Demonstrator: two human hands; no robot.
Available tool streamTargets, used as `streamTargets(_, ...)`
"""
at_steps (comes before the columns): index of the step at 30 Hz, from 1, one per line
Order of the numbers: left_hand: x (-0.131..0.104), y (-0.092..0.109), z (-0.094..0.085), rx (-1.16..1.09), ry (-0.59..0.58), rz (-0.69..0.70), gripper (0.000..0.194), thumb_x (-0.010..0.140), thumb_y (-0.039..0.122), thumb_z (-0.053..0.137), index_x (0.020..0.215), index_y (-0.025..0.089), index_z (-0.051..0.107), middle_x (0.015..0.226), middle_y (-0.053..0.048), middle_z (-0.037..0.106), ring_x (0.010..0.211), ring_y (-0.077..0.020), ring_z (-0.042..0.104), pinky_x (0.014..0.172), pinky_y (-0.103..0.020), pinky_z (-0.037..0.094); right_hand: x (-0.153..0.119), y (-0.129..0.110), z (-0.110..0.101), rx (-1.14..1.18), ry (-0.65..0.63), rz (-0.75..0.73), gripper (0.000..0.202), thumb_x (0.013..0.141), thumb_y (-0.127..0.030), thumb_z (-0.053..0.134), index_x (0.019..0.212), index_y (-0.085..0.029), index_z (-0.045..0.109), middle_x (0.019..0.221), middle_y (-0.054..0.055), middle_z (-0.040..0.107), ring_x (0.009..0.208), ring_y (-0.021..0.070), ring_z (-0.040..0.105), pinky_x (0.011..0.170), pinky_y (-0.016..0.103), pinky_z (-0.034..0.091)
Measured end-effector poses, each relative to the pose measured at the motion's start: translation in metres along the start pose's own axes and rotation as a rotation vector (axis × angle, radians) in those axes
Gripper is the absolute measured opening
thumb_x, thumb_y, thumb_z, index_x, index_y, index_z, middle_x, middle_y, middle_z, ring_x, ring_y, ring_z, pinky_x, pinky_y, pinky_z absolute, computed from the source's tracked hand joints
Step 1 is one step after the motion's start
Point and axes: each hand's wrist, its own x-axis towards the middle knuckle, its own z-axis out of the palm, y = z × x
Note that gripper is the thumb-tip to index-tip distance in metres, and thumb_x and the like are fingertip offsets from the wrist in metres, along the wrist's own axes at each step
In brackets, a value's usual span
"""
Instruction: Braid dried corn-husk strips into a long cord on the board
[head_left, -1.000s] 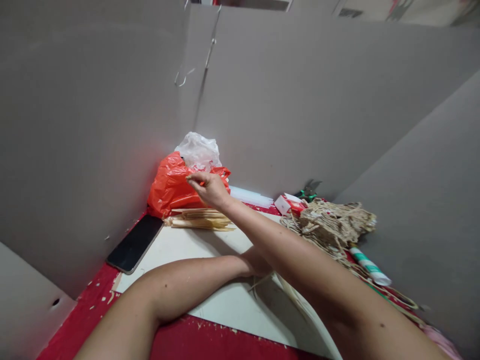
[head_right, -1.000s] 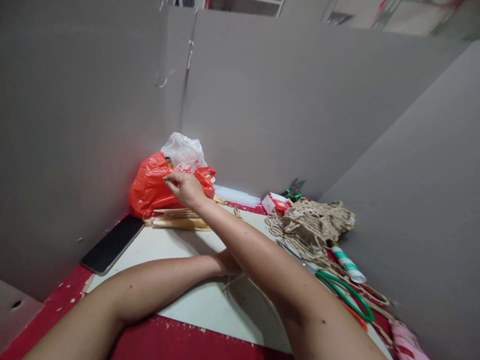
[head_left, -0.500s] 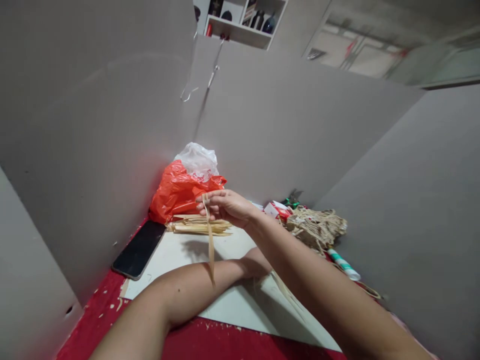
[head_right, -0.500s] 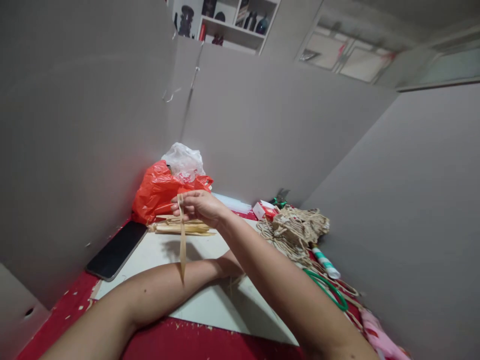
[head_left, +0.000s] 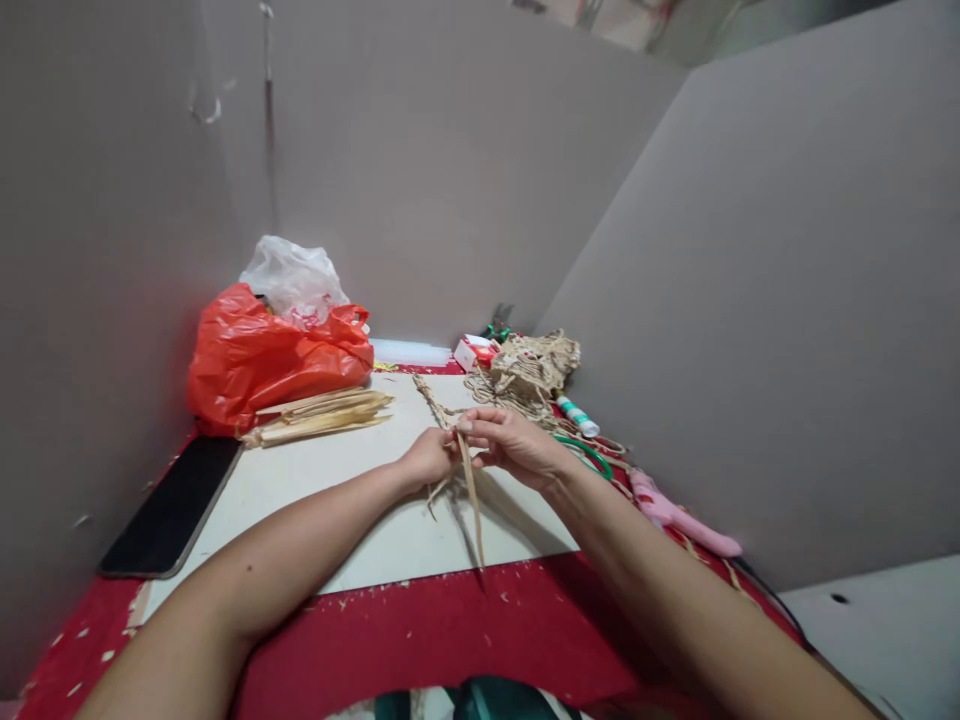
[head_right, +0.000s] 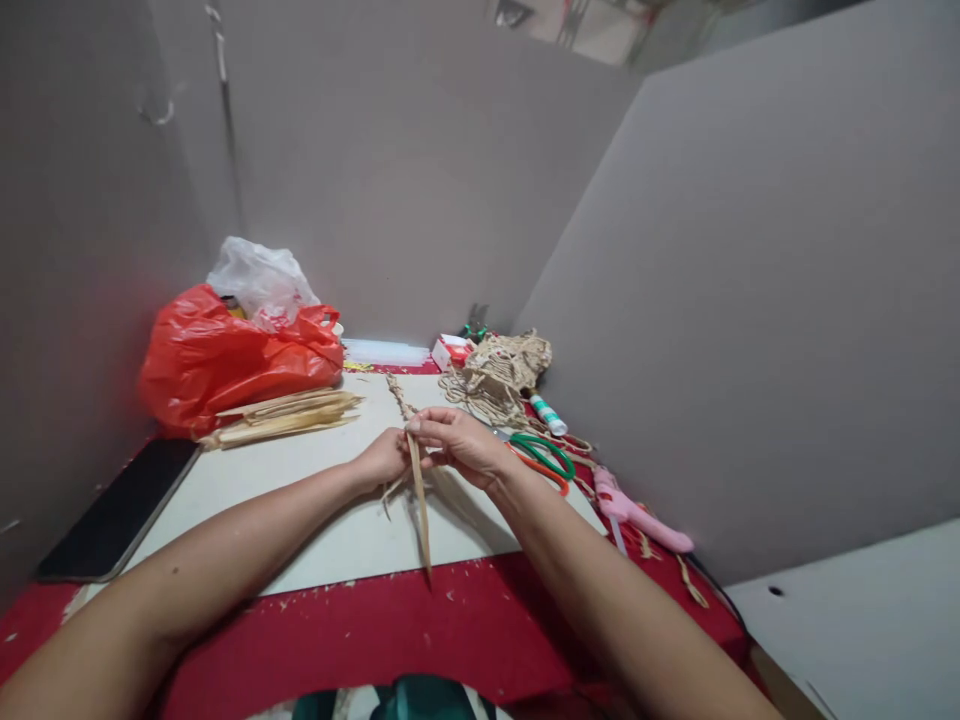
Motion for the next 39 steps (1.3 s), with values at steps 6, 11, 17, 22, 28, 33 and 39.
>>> streamTargets(6, 0.007, -0.007, -0.002, -0.004, 0.006, -0.126, 0.030, 0.076, 0.041, 0.055, 0.067, 0.012, 0.057, 0.049, 0.002, 0.052, 0.040, -0.0067, 0.035, 0.042, -0.021, 0.023, 0.004, 0.019, -0.039, -0.079, 0.003, 0.052, 0.027, 0.059, -0.031, 0.078, 0.070, -0.012, 0.064, 0.056, -0.001, 0.060, 0.047, 0.0054, 0.052, 0.041, 0.015, 0.042)
streamTargets(11, 0.004, 0.001, 0.001, -0.058, 0.039, -0.202, 0.028, 0.075, 0.039, 0.057, 0.062, 0.017, 0.047, 0.040, 0.008, 0.038, 0.034, -0.0042, 0.026, 0.037, -0.020, 0.015, 0.013, 0.029, -0.060, -0.119, -0.109, 0.119, 0.028, 0.059, -0.031, 0.077, 0.073, -0.010, 0.065, 0.055, 0.002, 0.063, 0.046, 0.0071, 0.055, 0.042, 0.016, 0.045)
streamTargets(17, 0.001, 0.008, 0.012, -0.063, 0.079, -0.205, 0.030, 0.078, 0.039, 0.055, 0.062, 0.014, 0.051, 0.054, -0.001, 0.059, 0.047, -0.0070, 0.048, 0.047, -0.017, 0.032, 0.010, 0.044, -0.063, -0.046, -0.107, 0.066, 0.028, 0.060, -0.029, 0.075, 0.075, -0.011, 0.061, 0.061, 0.003, 0.065, 0.049, 0.0078, 0.056, 0.041, 0.016, 0.044)
streamTargets(22, 0.001, 0.008, 0.018, -0.046, 0.131, -0.201, 0.027, 0.078, 0.038, 0.055, 0.064, 0.016, 0.049, 0.053, 0.001, 0.057, 0.047, -0.0076, 0.048, 0.048, -0.018, 0.034, 0.002, 0.057, -0.052, 0.009, -0.057, -0.029, 0.033, 0.063, -0.030, 0.072, 0.083, -0.019, 0.047, 0.057, -0.005, 0.058, 0.042, 0.0080, 0.051, 0.037, 0.017, 0.041)
streamTargets(28, 0.001, 0.004, 0.020, 0.086, 0.223, -0.101, 0.025, 0.080, 0.033, 0.052, 0.063, 0.015, 0.048, 0.051, 0.005, 0.048, 0.047, -0.0059, 0.041, 0.050, -0.018, 0.033, -0.004, 0.060, -0.043, -0.230, 0.044, -0.201, 0.020, 0.069, -0.023, 0.061, 0.076, -0.020, 0.042, 0.053, -0.009, 0.044, 0.041, 0.0063, 0.043, 0.039, 0.017, 0.035)
streamTargets(33, 0.002, 0.001, 0.020, 0.205, 0.247, -0.007, 0.022, 0.081, 0.027, 0.049, 0.063, 0.015, 0.050, 0.055, 0.004, 0.047, 0.052, -0.0066, 0.040, 0.053, -0.018, 0.032, -0.003, 0.064, -0.034, -0.433, 0.128, -0.405, 0.010, 0.071, -0.019, 0.055, 0.072, -0.018, 0.045, 0.061, -0.006, 0.045, 0.050, 0.0062, 0.040, 0.048, 0.019, 0.036)
streamTargets(39, 0.003, -0.001, 0.019, 0.256, 0.230, 0.007, 0.024, 0.082, 0.031, 0.048, 0.064, 0.015, 0.050, 0.055, 0.003, 0.050, 0.051, -0.0079, 0.043, 0.051, -0.020, 0.034, -0.009, 0.064, -0.032, -0.201, 0.054, -0.276, 0.014, 0.072, -0.021, 0.056, 0.078, -0.020, 0.044, 0.059, -0.007, 0.046, 0.047, 0.0071, 0.049, 0.045, 0.019, 0.040)
